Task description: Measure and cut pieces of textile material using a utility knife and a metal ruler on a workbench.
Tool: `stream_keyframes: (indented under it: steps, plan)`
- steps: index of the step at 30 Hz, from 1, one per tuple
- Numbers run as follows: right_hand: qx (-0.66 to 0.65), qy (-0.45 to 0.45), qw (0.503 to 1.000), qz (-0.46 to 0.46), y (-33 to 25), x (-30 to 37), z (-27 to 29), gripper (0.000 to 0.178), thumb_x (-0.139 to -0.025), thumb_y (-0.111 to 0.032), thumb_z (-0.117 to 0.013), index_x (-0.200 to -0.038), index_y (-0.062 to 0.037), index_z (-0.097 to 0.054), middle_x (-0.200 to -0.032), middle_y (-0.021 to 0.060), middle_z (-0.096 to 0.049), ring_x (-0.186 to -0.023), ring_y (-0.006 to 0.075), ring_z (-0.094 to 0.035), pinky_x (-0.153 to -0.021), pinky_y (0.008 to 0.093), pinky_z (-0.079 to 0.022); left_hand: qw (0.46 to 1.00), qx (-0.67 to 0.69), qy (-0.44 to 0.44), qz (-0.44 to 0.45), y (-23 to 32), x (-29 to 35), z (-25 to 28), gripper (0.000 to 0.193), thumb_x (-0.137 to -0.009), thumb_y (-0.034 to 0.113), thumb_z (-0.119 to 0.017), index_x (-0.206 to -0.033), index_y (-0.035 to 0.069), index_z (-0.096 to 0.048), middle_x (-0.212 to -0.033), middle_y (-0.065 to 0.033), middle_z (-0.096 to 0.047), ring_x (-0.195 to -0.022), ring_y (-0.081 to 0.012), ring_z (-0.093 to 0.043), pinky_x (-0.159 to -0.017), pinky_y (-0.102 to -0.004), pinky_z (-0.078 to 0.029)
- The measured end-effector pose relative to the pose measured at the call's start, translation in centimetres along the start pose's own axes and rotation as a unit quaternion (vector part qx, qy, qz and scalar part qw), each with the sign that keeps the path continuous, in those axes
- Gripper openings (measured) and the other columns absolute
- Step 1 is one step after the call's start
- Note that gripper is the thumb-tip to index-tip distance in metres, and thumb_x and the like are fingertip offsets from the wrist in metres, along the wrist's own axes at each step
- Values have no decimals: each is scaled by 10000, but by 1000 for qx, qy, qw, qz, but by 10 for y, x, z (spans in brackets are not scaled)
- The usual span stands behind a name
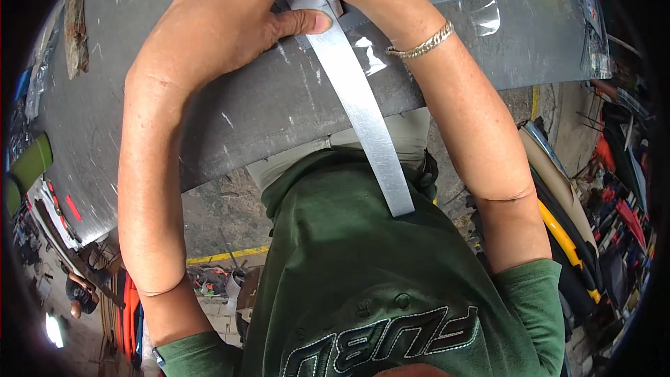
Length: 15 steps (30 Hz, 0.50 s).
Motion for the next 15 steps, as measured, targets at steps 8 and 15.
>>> stream_keyframes:
  steps: [8, 15]
  plan:
    - [-146, -82, 964, -208, 33, 1, -14, 311, -1065, -246, -396, -1135, -5, -578, -800, 207, -630, -712, 341, -629, -644, 446, -487, 998, 11, -47, 27, 0, -1, -4, 880, -845, 451, -825, -1417, -79, -419, -1392, -287, -470, -1286, -448, -534, -1117, -454, -452]
    - [-296, -42, 891, -342, 29, 1, -12, 409, -1095, -399, -466, -1033, -14, -590, -689, 50, -580, -595, 167, -567, -539, 338, -433, 999, 42, -32, -13, -5, -1, -9, 877, -853, 422, -817, -1420, -109, -411, -1473, -336, -420, -1366, -465, -475, -1153, -462, -420]
Point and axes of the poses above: each hand's wrist, its own x-axis away from the middle knuckle, its own z-axis out of the back of the hand, y = z × x, the point moved 10 cm from there along -x, towards the middle knuckle
